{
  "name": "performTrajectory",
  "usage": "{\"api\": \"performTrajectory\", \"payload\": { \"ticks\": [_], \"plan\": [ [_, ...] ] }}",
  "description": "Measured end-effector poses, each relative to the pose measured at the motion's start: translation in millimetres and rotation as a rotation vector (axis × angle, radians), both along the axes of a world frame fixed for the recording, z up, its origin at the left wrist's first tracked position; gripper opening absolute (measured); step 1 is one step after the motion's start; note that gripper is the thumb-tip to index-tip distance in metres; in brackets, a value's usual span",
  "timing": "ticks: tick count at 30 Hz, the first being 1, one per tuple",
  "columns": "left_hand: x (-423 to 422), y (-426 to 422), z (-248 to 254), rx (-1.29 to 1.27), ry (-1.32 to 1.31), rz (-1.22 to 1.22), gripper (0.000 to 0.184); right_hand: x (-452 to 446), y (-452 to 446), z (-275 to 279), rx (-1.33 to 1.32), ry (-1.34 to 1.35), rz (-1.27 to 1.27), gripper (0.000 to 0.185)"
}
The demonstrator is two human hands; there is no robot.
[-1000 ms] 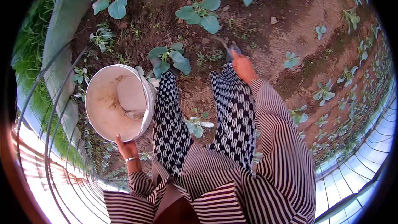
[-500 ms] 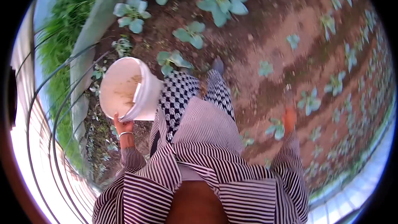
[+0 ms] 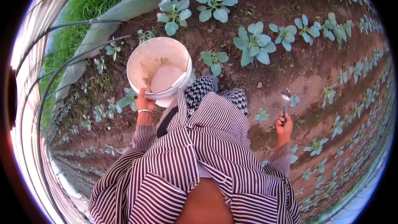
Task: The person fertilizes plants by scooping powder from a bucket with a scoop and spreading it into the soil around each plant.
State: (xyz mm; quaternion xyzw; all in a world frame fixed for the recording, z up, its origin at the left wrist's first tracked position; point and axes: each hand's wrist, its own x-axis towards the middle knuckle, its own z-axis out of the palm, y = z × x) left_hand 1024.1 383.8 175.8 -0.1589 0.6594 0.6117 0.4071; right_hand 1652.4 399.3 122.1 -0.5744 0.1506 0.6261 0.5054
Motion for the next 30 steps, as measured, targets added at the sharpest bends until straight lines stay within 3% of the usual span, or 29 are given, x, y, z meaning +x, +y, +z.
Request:
{"api": "performTrajectory", "payload": {
  "ticks": [4,7,12,13,14,15,17,20,24,29,30],
  "plan": [
    [5,15,6,-0.036,0.101,-0.07,0.041,-28,56,34,-0.007,-0.077,0.215,0.023],
    [13,24,14,-0.113,0.198,-0.135,0.037,-35,80,63,0.073,0.09,0.388,0.021],
    [52,36,39,-0.321,0.48,-0.32,0.038,-99,131,113,0.156,-0.089,0.828,0.024],
    [53,31,9,-0.287,0.473,-0.288,0.035,-109,143,116,0.276,-0.103,0.965,0.024],
    [65,40,32,-0.448,0.558,-0.368,0.039,-123,159,116,0.429,-0.086,1.129,0.024],
    [79,41,27,-0.58,0.641,-0.456,0.054,-129,173,117,0.412,-0.135,1.246,0.024],
    [111,47,24,-0.444,0.735,-0.237,0.057,-160,205,121,0.338,-0.125,1.391,0.022],
    [152,49,66,-0.457,0.708,-0.281,0.055,-190,230,121,0.311,-0.119,1.665,0.019],
    [203,45,65,-0.419,0.805,-0.343,0.056,-239,244,75,0.422,-0.209,1.991,0.012],
    [261,49,71,-0.366,0.866,-0.415,0.056,-284,236,-13,0.74,-0.692,2.36,0.015],
    [268,51,76,-0.362,0.879,-0.395,0.055,-283,248,-97,1.185,-1.075,2.417,0.019]
  ]
}}
